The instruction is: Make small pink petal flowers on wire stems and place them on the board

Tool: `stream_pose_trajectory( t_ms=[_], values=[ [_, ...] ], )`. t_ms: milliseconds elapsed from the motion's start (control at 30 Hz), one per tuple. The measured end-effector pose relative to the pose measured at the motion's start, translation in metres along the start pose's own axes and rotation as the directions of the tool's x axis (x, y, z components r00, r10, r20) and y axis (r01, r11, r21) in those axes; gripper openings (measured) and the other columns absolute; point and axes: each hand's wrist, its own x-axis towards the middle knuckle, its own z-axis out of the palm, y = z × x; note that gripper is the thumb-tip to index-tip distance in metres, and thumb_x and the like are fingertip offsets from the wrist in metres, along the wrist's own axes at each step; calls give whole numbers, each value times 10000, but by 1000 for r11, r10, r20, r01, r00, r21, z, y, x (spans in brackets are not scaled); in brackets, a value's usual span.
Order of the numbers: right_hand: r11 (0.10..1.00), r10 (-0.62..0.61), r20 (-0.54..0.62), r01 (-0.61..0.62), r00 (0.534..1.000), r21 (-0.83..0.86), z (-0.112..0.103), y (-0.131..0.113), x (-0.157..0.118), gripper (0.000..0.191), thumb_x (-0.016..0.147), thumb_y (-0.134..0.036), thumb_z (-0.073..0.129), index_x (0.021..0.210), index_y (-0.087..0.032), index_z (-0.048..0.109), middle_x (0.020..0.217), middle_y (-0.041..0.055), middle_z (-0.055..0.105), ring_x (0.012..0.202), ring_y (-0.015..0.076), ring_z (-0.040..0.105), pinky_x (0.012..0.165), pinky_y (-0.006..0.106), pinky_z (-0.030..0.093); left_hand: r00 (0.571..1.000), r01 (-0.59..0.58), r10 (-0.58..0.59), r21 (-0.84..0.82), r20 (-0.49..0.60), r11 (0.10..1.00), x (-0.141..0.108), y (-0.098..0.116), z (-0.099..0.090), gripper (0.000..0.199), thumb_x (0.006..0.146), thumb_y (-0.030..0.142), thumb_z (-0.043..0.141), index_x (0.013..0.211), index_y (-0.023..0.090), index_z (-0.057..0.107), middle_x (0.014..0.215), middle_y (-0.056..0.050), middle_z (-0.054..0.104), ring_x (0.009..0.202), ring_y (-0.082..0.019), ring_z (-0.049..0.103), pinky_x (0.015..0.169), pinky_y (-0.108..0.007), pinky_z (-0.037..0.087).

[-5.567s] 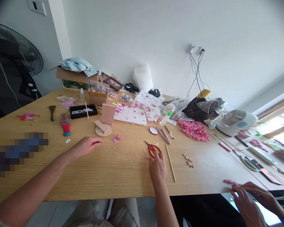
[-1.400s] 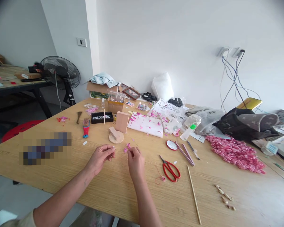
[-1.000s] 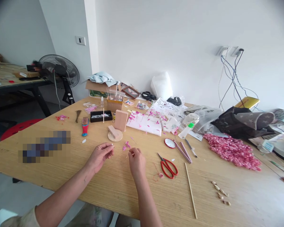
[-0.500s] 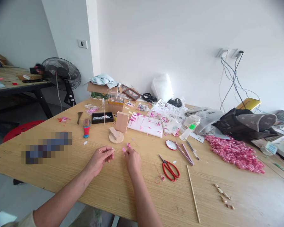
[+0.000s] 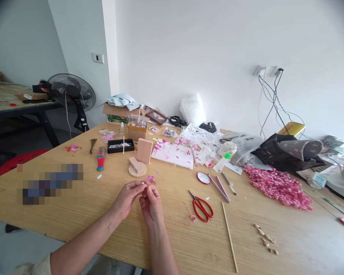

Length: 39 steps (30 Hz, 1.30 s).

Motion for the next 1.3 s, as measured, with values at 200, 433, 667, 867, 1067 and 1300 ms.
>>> stream_pose_trajectory(
  t_ms=[200,433,667,867,1067,1300],
  values=[
    [1000,-12,48,11,999,24,2,6,-2,136,631,-248,687,614,-186,567,566,-55,484,517,40,423,473,142,333,995,-99,101,102,-17,990,-5,3,6,127,675,253,612,652,132,643,641,-11,626,645,-129,532,629,-230,385],
    [918,-153,-12,138,988,-373,1,-13,-7,137,672,-261,640,797,-228,598,823,-19,586,694,77,515,574,177,386,976,-207,216,226,-13,952,-5,16,4,98,671,240,610,645,148,635,728,-11,620,742,-147,539,722,-239,387],
    [260,-317,398,482,861,-837,17,-59,-21,297,750,-181,526,1040,-243,518,981,42,575,807,132,544,656,241,424,990,-136,123,271,67,953,-5,22,2,123,669,261,613,636,146,640,672,-8,615,707,-140,529,699,-239,380],
    [-185,-270,600,571,753,-800,27,-68,-29,178,820,-158,416,822,-199,589,777,32,586,715,114,542,634,212,411,996,-84,72,239,57,967,-7,19,7,150,661,280,618,635,134,634,688,-27,628,703,-141,533,704,-256,388],
    [-300,-212,602,535,770,-790,35,-81,-40,182,824,-177,412,821,-197,593,778,37,579,697,116,536,613,206,396,998,-44,27,353,55,935,-1,19,4,161,669,271,586,577,140,603,543,13,548,561,-106,490,585,-229,391],
    [-232,-280,520,468,807,-853,33,-69,-36,113,790,-171,456,760,-193,562,713,10,574,624,109,514,566,201,387,988,-146,100,506,117,850,1,10,5,122,677,230,546,662,158,644,530,30,490,506,-90,430,498,-201,348]
  ],
)
